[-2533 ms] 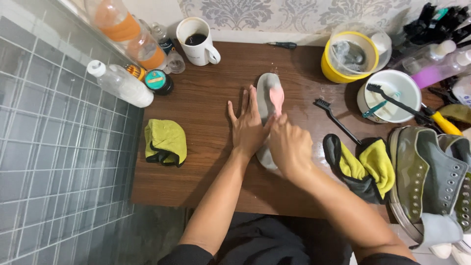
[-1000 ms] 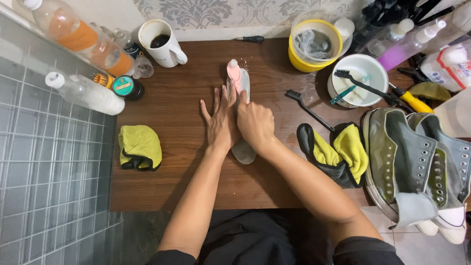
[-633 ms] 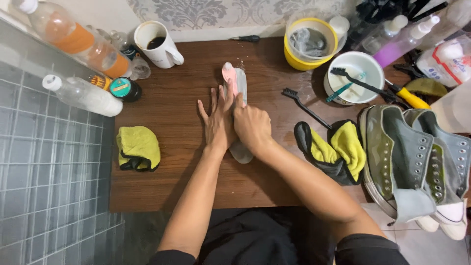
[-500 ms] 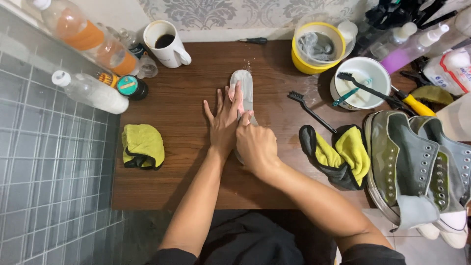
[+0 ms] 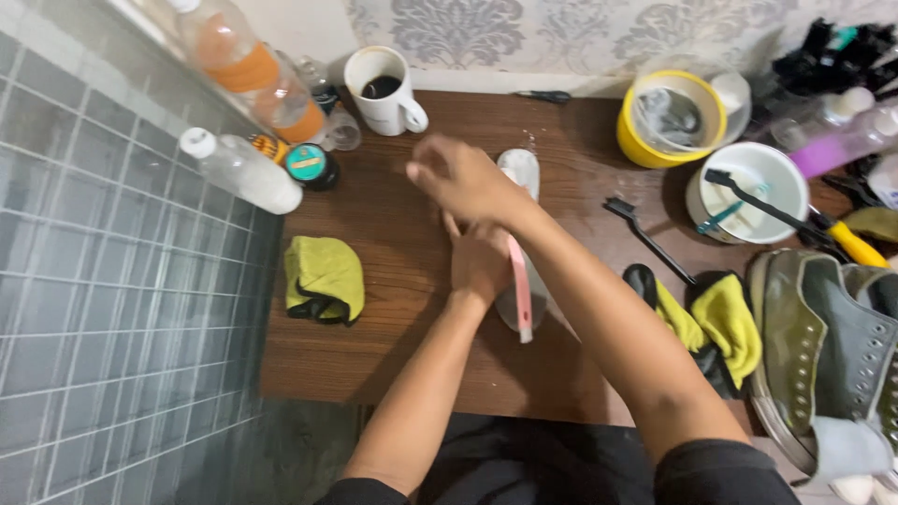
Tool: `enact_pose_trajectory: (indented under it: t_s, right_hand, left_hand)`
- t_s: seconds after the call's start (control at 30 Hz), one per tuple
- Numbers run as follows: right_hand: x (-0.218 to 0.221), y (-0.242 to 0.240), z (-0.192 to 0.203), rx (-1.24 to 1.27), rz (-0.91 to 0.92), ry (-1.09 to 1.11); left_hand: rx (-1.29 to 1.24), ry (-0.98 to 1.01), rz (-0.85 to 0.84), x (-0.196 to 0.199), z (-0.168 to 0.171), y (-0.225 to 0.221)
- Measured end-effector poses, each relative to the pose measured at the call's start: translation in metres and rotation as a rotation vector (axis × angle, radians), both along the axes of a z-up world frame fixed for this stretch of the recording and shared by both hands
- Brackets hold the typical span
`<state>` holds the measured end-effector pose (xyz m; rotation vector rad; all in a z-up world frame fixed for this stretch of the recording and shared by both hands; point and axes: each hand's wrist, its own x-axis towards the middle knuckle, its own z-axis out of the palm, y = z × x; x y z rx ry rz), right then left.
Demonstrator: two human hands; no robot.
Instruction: Cleaning a shoe insole by scrubbing it with a brush and soapy water and then wiping it with a cloth.
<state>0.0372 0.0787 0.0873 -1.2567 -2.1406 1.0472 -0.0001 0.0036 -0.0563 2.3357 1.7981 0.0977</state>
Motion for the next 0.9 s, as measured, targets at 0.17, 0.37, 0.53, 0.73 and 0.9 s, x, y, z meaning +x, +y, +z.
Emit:
enact_pose_trajectory:
  t_s: [0.17, 0.37, 0.53, 0.73, 0.9]
  right_hand:
    - [-0.061, 0.064, -0.051, -0.166, -0.385, 0.283]
    - [-0.092, 0.072, -0.034, -0.195, -0.660, 0.185]
    - [-0.081, 0.085, -0.025, -0.302, -0.674, 0.062]
    - [-0.072, 0.075, 0.000, -0.598, -0.582, 0.212]
    - [-0.057, 0.068, -0.009, -0.615, -0.606, 0.302]
  left_hand:
    - [0.147, 0.088, -0.028, -0.008, 0.070, -0.016]
    - [0.299, -0.135, 0.072, -0.002, 0.034, -0.012]
    - [0.327, 0.210, -0.082, -0.007, 0.031, -0.011]
    - [0.241, -0.012, 0.009, -0.003, 0.030, -0.008]
    - [0.234, -0.008, 0.000, -0.004, 0.025, -0.006]
